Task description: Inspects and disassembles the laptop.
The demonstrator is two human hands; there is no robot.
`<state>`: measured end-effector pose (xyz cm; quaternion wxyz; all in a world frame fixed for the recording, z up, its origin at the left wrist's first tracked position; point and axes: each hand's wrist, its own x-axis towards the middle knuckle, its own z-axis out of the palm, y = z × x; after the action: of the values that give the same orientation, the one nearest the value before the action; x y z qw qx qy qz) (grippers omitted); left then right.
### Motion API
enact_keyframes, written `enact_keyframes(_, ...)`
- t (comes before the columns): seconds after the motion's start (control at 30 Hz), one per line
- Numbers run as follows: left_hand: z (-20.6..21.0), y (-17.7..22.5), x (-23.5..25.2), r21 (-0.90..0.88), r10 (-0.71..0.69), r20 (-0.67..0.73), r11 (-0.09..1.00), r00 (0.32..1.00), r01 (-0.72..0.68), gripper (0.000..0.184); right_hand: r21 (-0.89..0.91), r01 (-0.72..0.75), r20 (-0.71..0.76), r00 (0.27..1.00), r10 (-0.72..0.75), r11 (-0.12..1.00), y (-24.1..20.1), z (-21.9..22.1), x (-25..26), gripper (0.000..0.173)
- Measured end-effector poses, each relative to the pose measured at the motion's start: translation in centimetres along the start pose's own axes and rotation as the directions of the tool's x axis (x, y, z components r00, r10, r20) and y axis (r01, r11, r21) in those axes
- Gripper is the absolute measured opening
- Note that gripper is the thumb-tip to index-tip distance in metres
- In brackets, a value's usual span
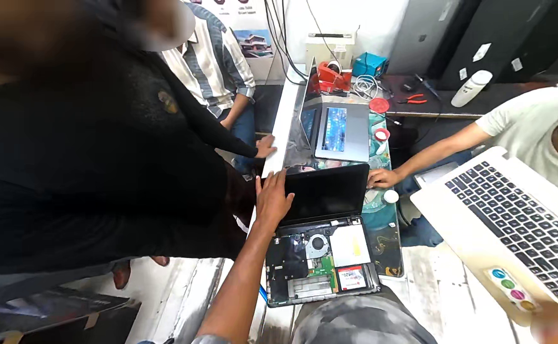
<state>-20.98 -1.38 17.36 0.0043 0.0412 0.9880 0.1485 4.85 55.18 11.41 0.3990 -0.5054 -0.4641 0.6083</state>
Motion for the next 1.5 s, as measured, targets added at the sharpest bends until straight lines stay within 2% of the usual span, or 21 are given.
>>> enact_keyframes(0.07,0.6,0.0,-0.2,-0.007,0.02,-0.021,1.0,1.0,-0.02,0.066,-0.051,0.021,0.044,0.999,-0.019,0.998,1.8,-2.2,2.0,0.048)
enact_keyframes(0.17,2.0,-0.4,-2.8,-0.107,0.068,-0.219,0.99,0.973,-0.093,0.055,-0.004,-0.095,-0.074,0.993,0.095,0.995,1.7,-1.7,1.2,0.05)
enact_keyframes(0.27,4.8,-2.0,-7.2,-0.266,-0.026,-0.301,0.962,0.953,-0.058,0.051,-0.014,-0.115,-0.12,0.986,0.112,0.993,2.3,-2.1,1.6,0.052)
enact_keyframes(0.33,6.6,-3.3,-10.8,-0.377,-0.149,-0.24,0.925,0.959,0.05,0.049,-0.033,-0.114,-0.165,0.98,0.107,0.993,2.2,-1.7,1.3,0.053)
enact_keyframes(0.4,8.3,-4.4,-14.8,-0.41,-0.275,-0.147,0.891,0.95,0.195,0.05,-0.009,-0.126,-0.2,0.972,0.122,0.992,1.8,-1.0,0.8,0.053)
enact_keyframes(0.5,11.9,-6.7,-19.7,-0.388,-0.337,-0.149,0.885,0.93,0.258,0.056,0.034,-0.121,-0.212,0.969,0.126,0.992,1.5,-0.7,0.8,0.054)
enact_keyframes(0.6,13.8,-7.9,-23.3,-0.451,-0.465,-0.071,0.804,0.882,0.388,0.065,0.021,-0.114,-0.197,0.974,0.116,0.993,2.3,-1.3,1.8,0.055)
enact_keyframes(0.67,14.6,-8.2,-24.6,-0.478,-0.59,0.067,0.689,0.805,0.545,0.072,0.018,-0.114,-0.16,0.98,0.116,0.993,2.9,-1.8,2.6,0.056)
enact_keyframes(0.73,15.6,-8.6,-25.0,-0.501,-0.673,0.25,0.525,0.696,0.688,0.073,0.01,-0.11,-0.129,0.986,0.11,0.994,3.2,-2.3,3.6,0.052)
enact_keyframes(0.8,16.3,-9.0,-24.7,-0.538,-0.681,0.393,0.375,0.618,0.755,0.06,-0.009,-0.111,-0.138,0.984,0.108,0.994,1.9,-1.2,2.2,0.047)
enact_keyframes(0.83,16.2,-8.9,-24.3,-0.553,-0.673,0.431,0.33,0.601,0.765,0.052,-0.014,-0.099,-0.138,0.986,0.096,0.995,1.4,-0.6,1.4,0.045)
enact_keyframes(0.9,15.7,-8.7,-23.1,-0.58,-0.653,0.467,0.283,0.596,0.764,0.048,-0.023,-0.075,-0.109,0.991,0.072,0.997,0.1,0.5,-0.9,0.044)
enact_keyframes(1.0,16.4,-8.8,-21.5,-0.576,-0.669,0.452,0.285,0.589,0.766,0.051,0.0,-0.054,-0.091,0.994,0.053,0.999,0.3,0.3,-1.3,0.043)
enact_keyframes(1.1,17.4,-8.5,-20.6,-0.525,-0.701,0.365,0.388,0.612,0.757,0.053,0.047,-0.095,-0.119,0.988,0.1,0.994,0.4,0.7,-1.0,0.037)
enact_keyframes(1.2,18.7,-8.6,-21.1,-0.49,-0.723,0.292,0.449,0.626,0.747,0.052,0.05,-0.036,-0.033,0.999,0.038,0.998,3.8,-1.9,2.6,0.039)
enact_keyframes(1.3,19.6,-8.6,-22.1,-0.494,-0.736,0.291,0.432,0.612,0.755,0.054,0.02,-0.052,0.016,0.999,0.051,0.998,3.5,-2.0,1.9,0.042)
enact_keyframes(1.5,19.3,-8.8,-23.6,-0.485,-0.753,0.323,0.388,0.573,0.784,0.056,-0.029,-0.033,-0.022,0.999,0.032,0.999,3.9,-1.9,1.8,0.038)
